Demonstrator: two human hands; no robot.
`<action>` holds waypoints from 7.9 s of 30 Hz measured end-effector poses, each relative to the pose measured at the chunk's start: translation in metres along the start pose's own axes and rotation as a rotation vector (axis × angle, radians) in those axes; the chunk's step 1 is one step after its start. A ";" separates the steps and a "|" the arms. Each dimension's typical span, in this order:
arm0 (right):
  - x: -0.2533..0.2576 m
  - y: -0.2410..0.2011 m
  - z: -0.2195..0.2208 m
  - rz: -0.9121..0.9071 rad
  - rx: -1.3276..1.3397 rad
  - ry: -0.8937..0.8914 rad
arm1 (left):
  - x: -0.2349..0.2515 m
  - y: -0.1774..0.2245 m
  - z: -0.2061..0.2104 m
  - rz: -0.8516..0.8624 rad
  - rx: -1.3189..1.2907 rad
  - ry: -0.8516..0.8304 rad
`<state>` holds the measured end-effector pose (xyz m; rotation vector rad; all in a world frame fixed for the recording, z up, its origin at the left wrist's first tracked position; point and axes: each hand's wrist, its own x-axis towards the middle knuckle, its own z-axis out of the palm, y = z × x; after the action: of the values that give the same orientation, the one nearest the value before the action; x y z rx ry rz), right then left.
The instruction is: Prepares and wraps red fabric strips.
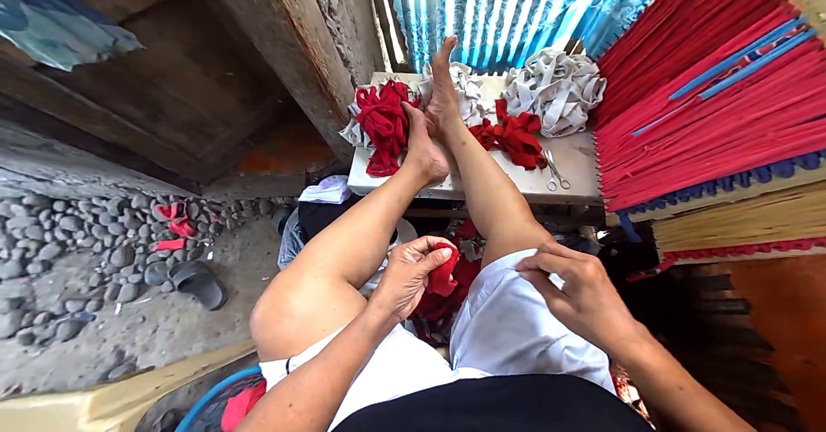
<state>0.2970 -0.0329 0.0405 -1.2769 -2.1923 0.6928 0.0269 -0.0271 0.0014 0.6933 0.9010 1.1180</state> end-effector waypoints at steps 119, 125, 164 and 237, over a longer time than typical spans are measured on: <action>0.033 -0.032 0.064 -0.015 0.428 0.149 | 0.001 -0.003 -0.008 -0.022 -0.174 -0.218; 0.031 -0.039 0.064 -0.084 0.373 0.188 | 0.001 -0.004 -0.008 -0.002 -0.250 -0.273; 0.029 -0.038 0.060 -0.025 0.368 0.119 | 0.000 -0.001 -0.005 0.003 -0.164 -0.248; 0.047 -0.024 0.049 0.085 1.234 0.141 | -0.002 -0.017 0.000 0.055 0.459 0.021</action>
<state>0.2298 -0.0105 0.0272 -0.6815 -1.1328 1.5639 0.0342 -0.0340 -0.0126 1.0881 1.1779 0.9735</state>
